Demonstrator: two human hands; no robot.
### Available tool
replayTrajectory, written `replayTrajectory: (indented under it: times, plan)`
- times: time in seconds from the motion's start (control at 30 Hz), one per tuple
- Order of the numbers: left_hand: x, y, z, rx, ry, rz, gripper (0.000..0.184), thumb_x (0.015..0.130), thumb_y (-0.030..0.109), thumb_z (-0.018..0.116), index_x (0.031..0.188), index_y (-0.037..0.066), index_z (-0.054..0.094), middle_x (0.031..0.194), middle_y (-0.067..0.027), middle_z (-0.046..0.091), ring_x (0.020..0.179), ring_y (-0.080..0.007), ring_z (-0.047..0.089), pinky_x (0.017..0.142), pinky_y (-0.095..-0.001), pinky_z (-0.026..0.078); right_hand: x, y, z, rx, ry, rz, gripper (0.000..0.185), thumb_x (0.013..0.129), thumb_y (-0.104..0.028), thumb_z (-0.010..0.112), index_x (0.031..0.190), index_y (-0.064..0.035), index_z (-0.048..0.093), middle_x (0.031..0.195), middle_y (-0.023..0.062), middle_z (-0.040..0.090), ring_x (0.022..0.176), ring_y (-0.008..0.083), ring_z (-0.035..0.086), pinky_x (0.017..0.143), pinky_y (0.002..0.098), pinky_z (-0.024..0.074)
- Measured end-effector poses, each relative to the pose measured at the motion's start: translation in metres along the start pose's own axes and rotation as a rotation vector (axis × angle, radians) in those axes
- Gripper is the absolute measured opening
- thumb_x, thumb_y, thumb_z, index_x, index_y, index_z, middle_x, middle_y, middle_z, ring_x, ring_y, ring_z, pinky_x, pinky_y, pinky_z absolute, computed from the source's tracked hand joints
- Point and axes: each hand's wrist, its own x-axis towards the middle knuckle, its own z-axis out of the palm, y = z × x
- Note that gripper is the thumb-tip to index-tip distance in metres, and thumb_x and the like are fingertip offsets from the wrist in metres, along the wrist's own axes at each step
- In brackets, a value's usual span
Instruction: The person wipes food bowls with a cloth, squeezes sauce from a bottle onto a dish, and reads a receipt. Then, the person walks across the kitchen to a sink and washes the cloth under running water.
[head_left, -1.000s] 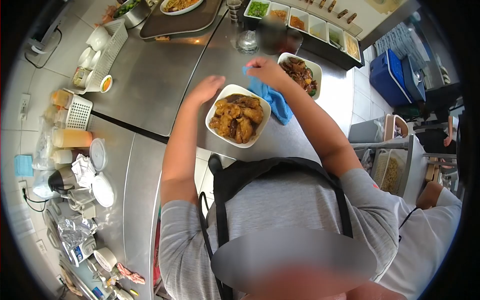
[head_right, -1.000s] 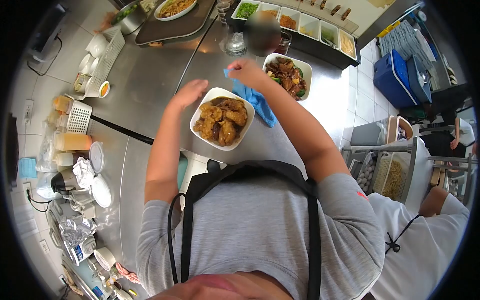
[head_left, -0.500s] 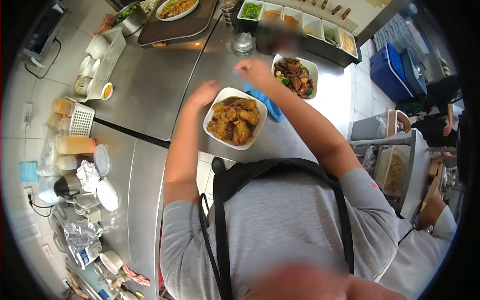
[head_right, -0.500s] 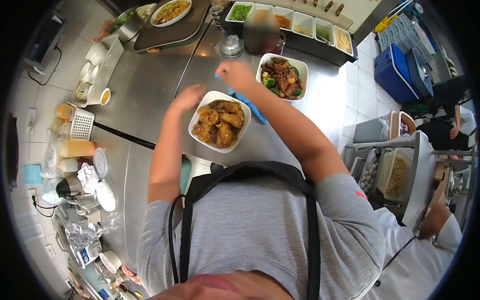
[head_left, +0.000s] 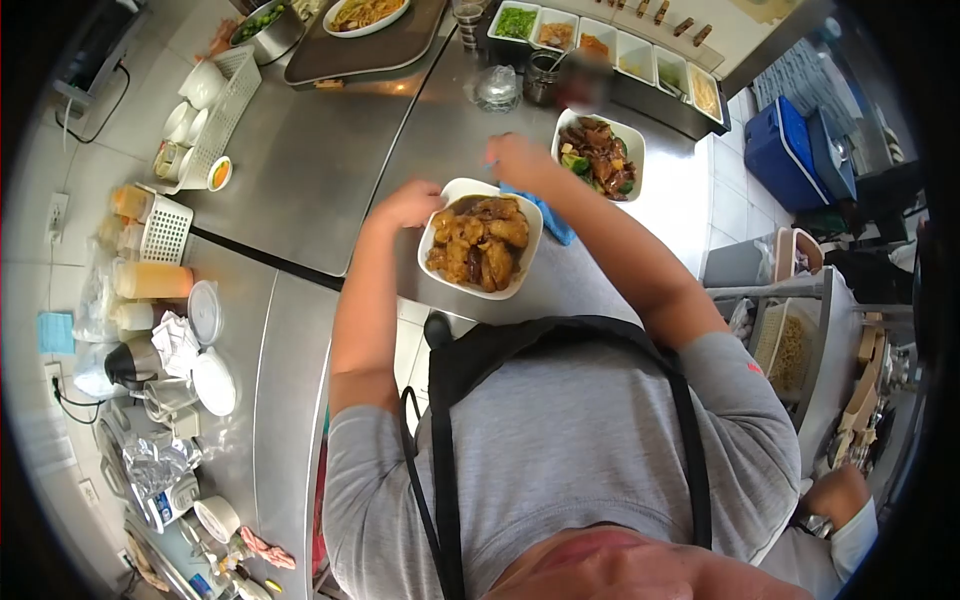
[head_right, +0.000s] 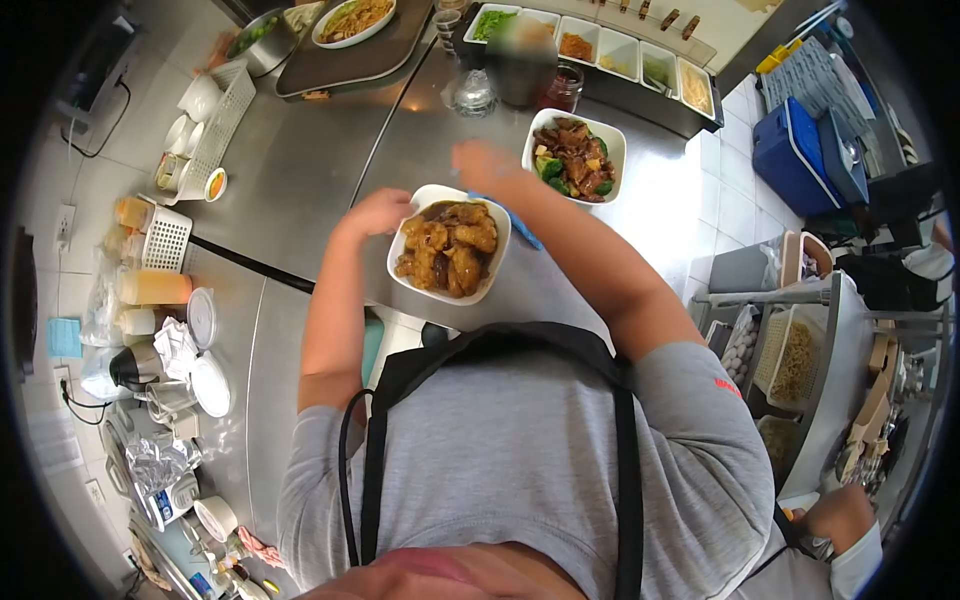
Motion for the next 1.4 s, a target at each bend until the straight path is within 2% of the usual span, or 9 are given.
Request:
replayTrajectory:
  times: [0.03,0.17,0.37,0.63,0.93,1.03,1.2,1.23,1.4]
  plan:
    - [-0.004,0.003,0.0,-0.087,-0.04,-0.071,0.033,0.08,0.03,0.047,0.086,-0.001,0.055,0.073,-0.0053,0.057,0.064,-0.0164,0.052,0.063,-0.0282,0.042,-0.001,0.007,-0.006,0.039,0.015,0.016,0.015,0.064,-0.013,0.055,0.079,-0.0104,0.057,0.083,0.0082,0.057,0.079,0.0256,0.054,0.067,0.0337,0.0436]
    - [0.017,0.0,0.01,-0.124,0.051,0.256,0.035,0.082,0.033,0.044,0.087,0.0,0.055,0.072,-0.0051,0.056,0.067,-0.0136,0.052,0.064,-0.027,0.041,0.0,0.007,-0.026,0.211,-0.108,0.079,0.012,0.062,-0.015,0.056,0.071,-0.0083,0.059,0.075,0.0086,0.059,0.071,0.0245,0.056,0.063,0.0332,0.0449]
    - [0.023,-0.013,0.013,-0.074,0.056,0.318,0.033,0.083,0.03,0.043,0.083,-0.001,0.055,0.073,-0.009,0.058,0.068,-0.0147,0.052,0.065,-0.0283,0.04,-0.004,0.022,-0.017,0.149,-0.14,0.003,0.012,0.061,-0.016,0.057,0.07,-0.0086,0.061,0.072,0.0088,0.059,0.067,0.0239,0.057,0.062,0.0332,0.045]
    - [0.016,-0.031,0.008,-0.131,0.289,0.285,0.035,0.082,0.03,0.042,0.085,-0.002,0.056,0.076,-0.0145,0.058,0.069,-0.0216,0.055,0.067,-0.0308,0.041,-0.013,-0.007,-0.011,0.254,0.008,0.085,0.013,0.068,-0.014,0.052,0.075,-0.0094,0.062,0.075,0.0087,0.06,0.068,0.0249,0.057,0.064,0.0335,0.0452]
    - [0.01,-0.027,0.011,-0.123,0.321,0.255,0.037,0.082,0.031,0.041,0.083,-0.002,0.056,0.075,-0.0152,0.058,0.07,-0.0224,0.054,0.067,-0.0314,0.04,-0.017,-0.021,-0.016,-0.202,-0.132,-0.021,0.017,0.071,-0.015,0.046,0.082,-0.0081,0.058,0.083,0.0111,0.058,0.076,0.0278,0.056,0.066,0.0362,0.0447]
    - [0.011,-0.034,0.013,-0.131,0.387,0.257,0.038,0.083,0.032,0.042,0.082,-0.003,0.055,0.073,-0.0121,0.058,0.068,-0.0172,0.052,0.066,-0.0295,0.04,-0.025,-0.007,-0.029,-0.181,-0.144,0.12,0.015,0.07,-0.014,0.048,0.08,-0.0072,0.057,0.083,0.0121,0.057,0.077,0.0276,0.055,0.067,0.036,0.0442]
    - [0.014,-0.041,0.013,-0.182,0.416,0.211,0.04,0.083,0.033,0.041,0.089,-0.004,0.055,0.077,-0.014,0.059,0.071,-0.0188,0.054,0.069,-0.0292,0.041,-0.051,-0.003,-0.024,0.164,0.046,0.027,0.012,0.07,-0.013,0.051,0.078,-0.007,0.057,0.082,0.0119,0.055,0.076,0.0275,0.054,0.067,0.0342,0.0443]
    - [0.012,-0.039,0.015,-0.173,0.474,0.242,0.039,0.082,0.032,0.04,0.084,-0.003,0.055,0.076,-0.0203,0.057,0.072,-0.0302,0.055,0.067,-0.0338,0.04,-0.054,-0.003,-0.019,0.175,0.066,0.016,0.011,0.07,-0.012,0.051,0.077,-0.0069,0.057,0.082,0.0116,0.055,0.075,0.0276,0.054,0.067,0.034,0.0443]
    - [0.008,-0.036,0.016,-0.189,0.495,0.234,0.039,0.082,0.032,0.04,0.086,-0.004,0.055,0.078,-0.0215,0.056,0.075,-0.0319,0.054,0.069,-0.0341,0.04,-0.07,-0.004,-0.001,0.066,0.094,-0.2,0.012,0.069,-0.006,0.049,0.077,-0.0071,0.058,0.085,0.0095,0.054,0.076,0.0259,0.054,0.068,0.034,0.0438]
